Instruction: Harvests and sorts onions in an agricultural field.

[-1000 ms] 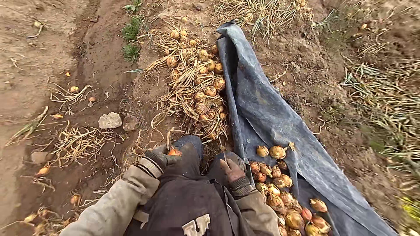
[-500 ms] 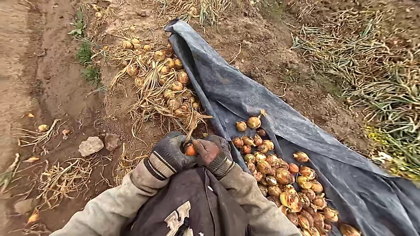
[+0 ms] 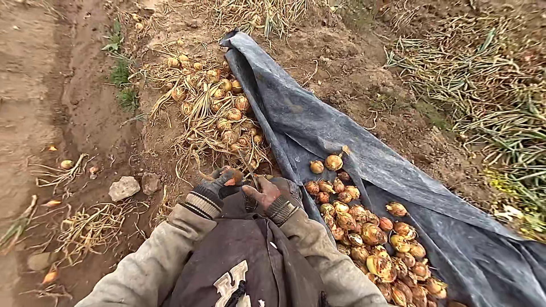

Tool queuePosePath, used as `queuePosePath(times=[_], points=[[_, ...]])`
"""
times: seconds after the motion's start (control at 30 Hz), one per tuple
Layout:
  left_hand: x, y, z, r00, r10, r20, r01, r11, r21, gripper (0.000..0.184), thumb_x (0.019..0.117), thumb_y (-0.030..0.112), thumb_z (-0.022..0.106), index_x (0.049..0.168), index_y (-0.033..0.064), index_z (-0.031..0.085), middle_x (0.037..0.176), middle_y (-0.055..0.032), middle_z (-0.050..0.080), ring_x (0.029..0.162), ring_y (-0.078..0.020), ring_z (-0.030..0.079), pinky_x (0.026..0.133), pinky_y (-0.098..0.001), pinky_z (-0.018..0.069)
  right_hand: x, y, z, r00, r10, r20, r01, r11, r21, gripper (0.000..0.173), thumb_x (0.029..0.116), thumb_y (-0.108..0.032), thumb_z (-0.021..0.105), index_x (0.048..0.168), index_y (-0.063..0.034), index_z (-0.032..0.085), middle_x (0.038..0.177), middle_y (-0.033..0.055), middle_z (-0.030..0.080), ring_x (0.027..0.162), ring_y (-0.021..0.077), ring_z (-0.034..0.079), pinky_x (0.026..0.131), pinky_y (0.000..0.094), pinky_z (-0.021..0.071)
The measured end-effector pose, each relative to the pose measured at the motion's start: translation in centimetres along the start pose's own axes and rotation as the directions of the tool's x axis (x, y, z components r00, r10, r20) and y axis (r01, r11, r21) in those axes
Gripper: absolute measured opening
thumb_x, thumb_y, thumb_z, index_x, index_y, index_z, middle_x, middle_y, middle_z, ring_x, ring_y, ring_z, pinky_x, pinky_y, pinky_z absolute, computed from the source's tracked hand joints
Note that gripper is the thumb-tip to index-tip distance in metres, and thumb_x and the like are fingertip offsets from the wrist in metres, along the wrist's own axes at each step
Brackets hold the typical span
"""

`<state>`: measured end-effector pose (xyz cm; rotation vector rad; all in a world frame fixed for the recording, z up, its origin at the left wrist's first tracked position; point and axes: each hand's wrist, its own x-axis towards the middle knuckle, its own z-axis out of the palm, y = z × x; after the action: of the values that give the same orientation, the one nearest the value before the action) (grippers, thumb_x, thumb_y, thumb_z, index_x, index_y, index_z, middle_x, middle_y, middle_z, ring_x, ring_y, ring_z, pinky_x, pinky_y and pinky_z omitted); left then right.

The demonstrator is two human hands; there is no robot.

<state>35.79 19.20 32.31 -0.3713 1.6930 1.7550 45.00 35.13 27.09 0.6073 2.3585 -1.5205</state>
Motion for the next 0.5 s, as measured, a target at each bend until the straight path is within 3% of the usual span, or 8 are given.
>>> queuePosePath(times=[0.1, 0.17, 0.23, 0.27, 0.3, 0.37, 0.43, 0.5], points=[[0.2, -1.9, -0.1, 0.984, 0.152, 0.090, -0.169, 0.956, 0.238, 0.027, 0.1051, 0.020, 0.060, 0.121, -0.0003, 0.065, 0.100, -0.0129, 0.072, 0.087, -0.0178, 0.071, 0.082, -0.0376, 0.0611, -0.2, -0.5, 0.5, 0.997, -0.039, -0.071, 0.047, 0.993, 0.108, 0.082, 0.0833, -0.059, 0.077, 0.136, -0.0004, 0.054, 0.107, 0.0225, 0.070, 0.100, 0.0362, 0.068, 0.092, 0.0590, 0.0533], [0.7, -3.0, -0.6, 0.959, 0.234, 0.161, -0.284, 0.827, 0.485, 0.026, 0.1037, 0.028, 0.062, 0.116, 0.0072, 0.072, 0.101, -0.0093, 0.075, 0.091, -0.0170, 0.073, 0.087, -0.0405, 0.0615, -0.2, -0.5, 0.8, 0.987, -0.087, -0.137, 0.111, 0.978, 0.179, 0.081, 0.0760, -0.051, 0.086, 0.135, -0.0053, 0.055, 0.103, 0.0165, 0.071, 0.094, 0.0287, 0.069, 0.087, 0.0529, 0.0570], [0.5, -2.7, -0.6, 0.968, 0.126, 0.215, -0.238, 0.721, 0.650, 0.033, 0.1070, 0.035, 0.055, 0.122, 0.0108, 0.071, 0.105, -0.0089, 0.075, 0.095, -0.0179, 0.073, 0.091, -0.0430, 0.0594, -0.2, 0.0, 1.0, 0.981, -0.097, -0.166, 0.139, 0.953, 0.268, 0.067, 0.0742, -0.039, 0.089, 0.126, -0.0081, 0.061, 0.094, 0.0098, 0.069, 0.081, 0.0198, 0.067, 0.077, 0.0438, 0.0582], [0.6, -2.4, -0.5, 0.974, 0.052, 0.223, -0.187, 0.741, 0.645, 0.035, 0.1084, 0.036, 0.052, 0.122, 0.0102, 0.071, 0.103, -0.0084, 0.076, 0.090, -0.0170, 0.074, 0.087, -0.0399, 0.0612, -0.2, 0.3, 0.8, 0.986, -0.069, -0.153, 0.116, 0.939, 0.324, 0.060, 0.0754, -0.034, 0.089, 0.123, -0.0081, 0.064, 0.091, 0.0081, 0.070, 0.074, 0.0163, 0.066, 0.071, 0.0394, 0.0585], [1.1, -2.3, -0.8, 0.975, 0.004, 0.223, -0.137, 0.799, 0.586, 0.037, 0.1096, 0.035, 0.049, 0.117, 0.0072, 0.071, 0.092, -0.0085, 0.077, 0.077, -0.0164, 0.075, 0.074, -0.0349, 0.0642, 0.0, 0.7, 0.5, 0.991, -0.024, -0.129, 0.075, 0.910, 0.407, 0.055, 0.0774, -0.029, 0.087, 0.121, -0.0064, 0.064, 0.084, 0.0069, 0.067, 0.062, 0.0135, 0.061, 0.061, 0.0348, 0.0558], [3.1, -1.8, -3.1, 0.989, -0.054, 0.141, -0.039, 0.812, 0.582, 0.038, 0.1115, 0.035, 0.044, 0.113, 0.0054, 0.069, 0.080, -0.0076, 0.073, 0.063, -0.0159, 0.070, 0.061, -0.0320, 0.0600, 0.6, 2.6, 0.0, 0.988, 0.090, -0.127, -0.002, 0.824, 0.567, 0.050, 0.0809, -0.025, 0.083, 0.122, -0.0039, 0.063, 0.072, 0.0065, 0.063, 0.048, 0.0125, 0.052, 0.048, 0.0317, 0.0500], [7.4, -1.9, -9.0, 0.999, -0.004, -0.045, 0.040, 0.547, 0.836, 0.040, 0.1093, 0.042, 0.047, 0.121, 0.0115, 0.069, 0.088, -0.0090, 0.073, 0.074, -0.0211, 0.070, 0.073, -0.0424, 0.0592, 0.8, 5.3, -1.5, 0.954, 0.220, -0.205, -0.033, 0.753, 0.657, 0.044, 0.0898, -0.022, 0.074, 0.127, -0.0023, 0.059, 0.069, 0.0083, 0.060, 0.043, 0.0136, 0.048, 0.042, 0.0318, 0.0468], [11.2, -1.2, -16.3, 0.977, -0.022, -0.211, 0.212, 0.159, 0.964, 0.056, 0.0997, 0.052, 0.061, 0.134, 0.0090, 0.064, 0.120, -0.0201, 0.070, 0.112, -0.0364, 0.068, 0.100, -0.0609, 0.0502, 0.5, 7.7, -3.9, 0.858, 0.355, -0.372, -0.022, 0.748, 0.663, 0.037, 0.0992, -0.020, 0.066, 0.130, -0.0012, 0.057, 0.070, 0.0096, 0.058, 0.042, 0.0136, 0.046, 0.038, 0.0318, 0.0453]])
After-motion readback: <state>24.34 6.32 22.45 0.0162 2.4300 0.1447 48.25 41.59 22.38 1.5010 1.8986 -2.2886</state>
